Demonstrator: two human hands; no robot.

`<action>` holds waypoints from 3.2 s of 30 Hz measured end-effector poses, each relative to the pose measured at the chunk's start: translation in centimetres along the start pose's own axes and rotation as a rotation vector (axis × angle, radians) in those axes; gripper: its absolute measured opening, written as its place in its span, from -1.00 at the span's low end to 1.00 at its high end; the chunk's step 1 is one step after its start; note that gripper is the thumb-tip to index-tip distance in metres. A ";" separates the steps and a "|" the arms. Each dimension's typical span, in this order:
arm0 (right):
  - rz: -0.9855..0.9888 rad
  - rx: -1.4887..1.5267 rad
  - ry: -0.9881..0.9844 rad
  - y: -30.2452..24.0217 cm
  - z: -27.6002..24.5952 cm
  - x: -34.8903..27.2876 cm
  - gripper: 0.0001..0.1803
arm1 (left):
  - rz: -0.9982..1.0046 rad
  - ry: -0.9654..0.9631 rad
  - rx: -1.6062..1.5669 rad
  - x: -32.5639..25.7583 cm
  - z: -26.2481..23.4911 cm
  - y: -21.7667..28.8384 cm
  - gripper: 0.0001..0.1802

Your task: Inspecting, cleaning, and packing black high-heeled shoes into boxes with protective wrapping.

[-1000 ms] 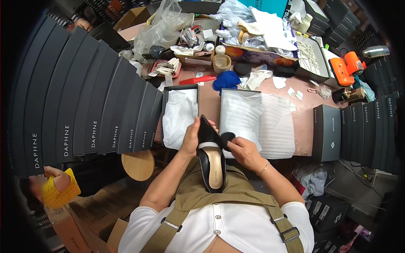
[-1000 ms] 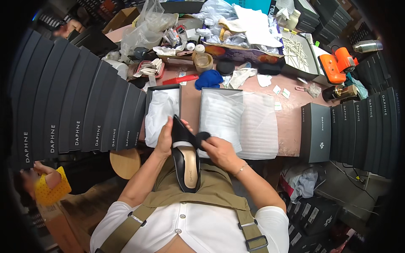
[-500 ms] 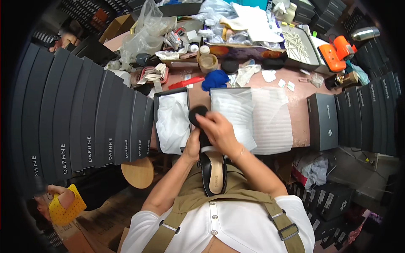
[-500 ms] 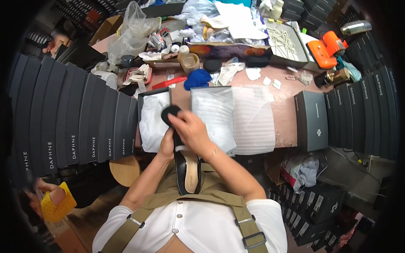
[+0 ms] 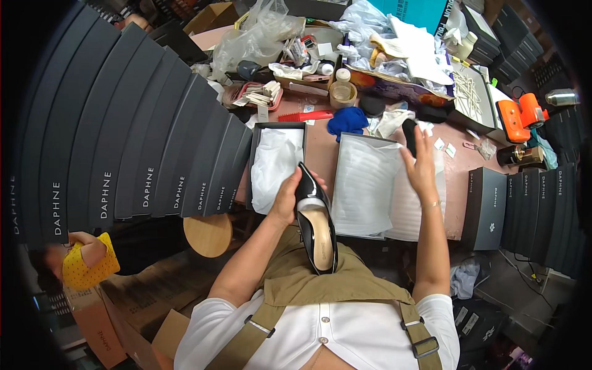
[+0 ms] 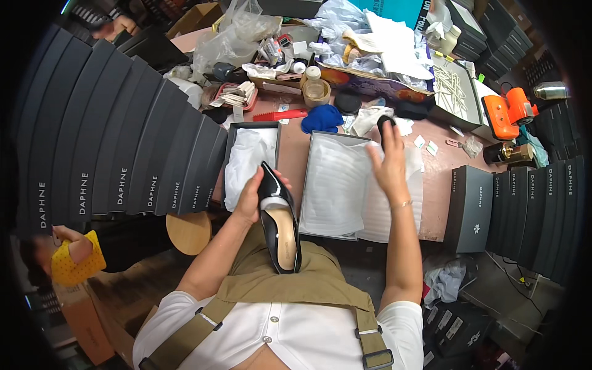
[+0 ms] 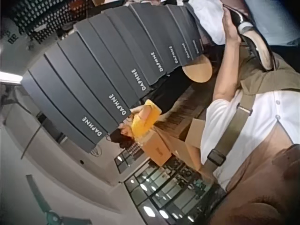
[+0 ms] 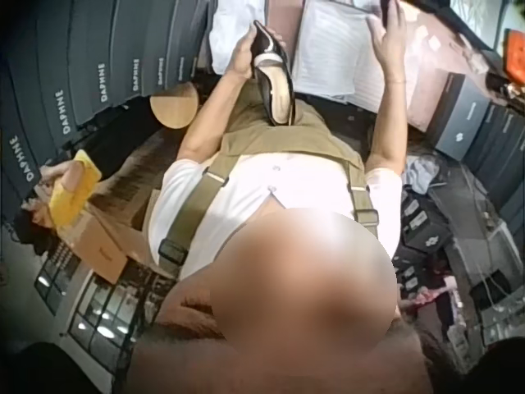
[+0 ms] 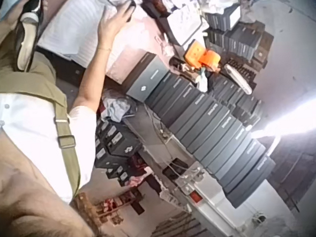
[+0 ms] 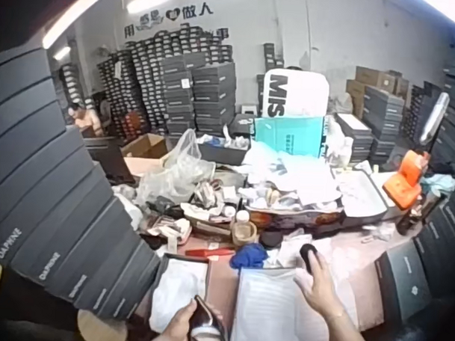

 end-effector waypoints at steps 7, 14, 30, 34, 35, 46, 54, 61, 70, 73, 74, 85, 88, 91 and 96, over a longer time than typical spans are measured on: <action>0.236 0.867 -0.905 -15.5 3.2 -10.4 -0.15 | 0.059 0.399 0.005 1.0 -3.6 0.5 -0.48; 0.938 1.723 -0.619 -9.1 1.2 -12.8 -0.19 | 0.045 0.229 1.134 7.2 -8.4 5.4 -0.52; 1.009 1.969 -0.403 -10.4 2.6 -11.4 -0.13 | 0.137 0.411 1.478 9.2 -15.8 3.8 -0.64; 0.984 1.817 -0.502 -12.2 2.6 -10.7 -0.13 | 0.179 0.373 1.571 11.8 -14.8 5.6 -0.52; 0.966 1.796 -0.518 -12.2 2.4 -10.8 -0.12 | 0.189 0.475 1.461 13.0 -15.2 7.1 -0.46; 1.171 1.698 -0.343 -10.3 2.3 -14.8 -0.13 | 0.489 0.881 1.748 23.0 -17.3 18.2 -0.19; 1.149 1.655 -0.304 -10.4 4.2 -12.7 -0.18 | 0.419 0.973 2.124 23.1 -17.2 20.2 -0.60; 1.120 1.710 -0.310 -10.1 3.1 -11.7 -0.20 | -0.052 0.073 1.919 15.0 -14.9 5.0 -0.49; 1.112 1.914 -0.281 -10.3 1.3 -14.6 -0.19 | 0.322 0.656 1.311 7.8 -13.6 4.9 -0.69; 1.023 2.213 -0.368 -11.0 1.1 -13.4 -0.18 | 0.394 0.503 1.285 2.9 -8.4 9.7 -0.84; 0.995 2.294 -0.407 -11.2 0.9 -12.8 -0.18 | 0.403 0.421 1.253 1.5 -6.5 10.3 -0.85; 1.477 2.484 -0.079 -8.9 4.5 -14.4 -0.46 | 0.687 0.080 1.738 -4.1 3.0 12.0 -0.65; 1.431 2.514 -0.126 -8.7 3.7 -15.4 -0.47 | 0.671 0.001 1.678 -3.4 4.8 10.7 -0.62; 1.372 2.512 -0.145 -9.1 3.1 -15.4 -0.48 | 0.682 -0.044 1.638 -2.8 5.8 9.0 -0.61; 1.320 2.567 -0.151 -8.7 2.9 -15.5 -0.47 | 0.678 -0.094 1.609 -3.1 7.1 7.9 -0.59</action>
Point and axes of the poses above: each hand's wrist, its own x-axis towards the middle knuckle, its own z-axis out of the palm, y = z × x, the point moved 4 cm from there along x, towards the middle knuckle, and after that the axes turned 13 degrees about x, right-handed, at the moved point
